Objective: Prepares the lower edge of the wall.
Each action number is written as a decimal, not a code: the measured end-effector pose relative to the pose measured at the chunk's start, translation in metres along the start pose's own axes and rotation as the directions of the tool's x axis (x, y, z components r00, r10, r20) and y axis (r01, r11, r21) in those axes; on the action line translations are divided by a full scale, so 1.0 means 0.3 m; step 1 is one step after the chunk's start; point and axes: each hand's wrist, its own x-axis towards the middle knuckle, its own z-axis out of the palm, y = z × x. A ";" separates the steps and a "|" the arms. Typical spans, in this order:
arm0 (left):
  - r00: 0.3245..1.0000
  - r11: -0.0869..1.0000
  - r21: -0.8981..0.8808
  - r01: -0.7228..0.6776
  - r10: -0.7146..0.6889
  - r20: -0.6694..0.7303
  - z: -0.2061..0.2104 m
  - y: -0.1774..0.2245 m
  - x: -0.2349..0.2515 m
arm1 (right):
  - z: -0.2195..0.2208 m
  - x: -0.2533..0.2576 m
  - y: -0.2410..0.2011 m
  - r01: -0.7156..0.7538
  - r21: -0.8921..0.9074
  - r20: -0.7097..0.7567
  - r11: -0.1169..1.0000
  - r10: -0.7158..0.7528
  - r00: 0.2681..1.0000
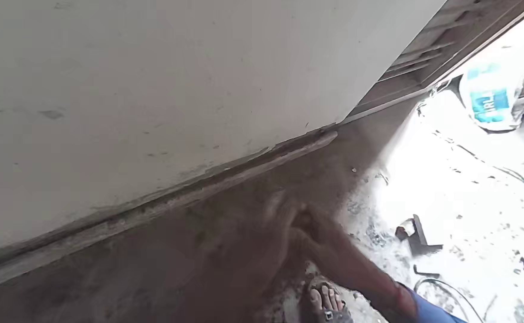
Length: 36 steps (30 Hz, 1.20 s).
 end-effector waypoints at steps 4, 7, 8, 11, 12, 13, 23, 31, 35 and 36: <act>0.936 0.976 -0.176 0.129 -0.061 0.346 0.085 0.041 0.024 | -0.182 -0.073 0.000 -0.143 0.063 -0.187 0.988 0.152 0.970; 0.922 0.979 -0.082 0.185 -0.144 0.359 0.081 0.067 0.027 | -0.333 -0.075 -0.010 -0.193 -0.088 -0.375 0.977 0.148 0.915; 0.946 0.979 -0.052 0.195 -0.174 0.273 0.073 0.085 0.017 | -0.389 -0.065 -0.037 -0.200 -0.192 -0.424 0.961 0.103 0.900; 0.971 0.961 -0.148 0.235 -0.238 -0.002 0.021 0.072 0.044 | -0.557 -0.003 -0.169 -0.193 -0.525 -0.504 0.829 -0.120 0.855; 0.980 0.955 -0.235 0.181 -0.196 -0.041 -0.020 -0.032 0.135 | -0.607 0.029 -0.219 -0.185 -0.562 -0.521 0.806 -0.171 0.836; 0.986 0.938 -0.330 0.109 -0.144 -0.085 -0.059 -0.173 0.261 | -0.651 0.061 -0.267 -0.179 -0.574 -0.525 0.799 -0.191 0.830; 0.928 0.772 -0.626 -0.107 -0.149 -0.342 -0.151 -0.454 0.563 | -0.797 0.380 -0.322 -0.241 -0.613 -0.492 0.752 -0.125 0.862; 0.899 0.830 -0.546 -0.114 -0.147 -0.412 -0.129 -0.456 0.572 | -0.799 0.407 -0.258 -0.253 -0.654 -0.468 0.713 -0.119 0.875; 0.874 0.816 -0.569 -0.096 -0.205 -0.441 -0.134 -0.467 0.589 | -0.781 0.434 -0.202 -0.270 -0.653 -0.466 0.707 -0.095 0.879; 0.869 0.809 -0.580 -0.100 -0.212 -0.447 -0.132 -0.467 0.589 | -0.783 0.439 -0.194 -0.260 -0.669 -0.458 0.696 -0.111 0.882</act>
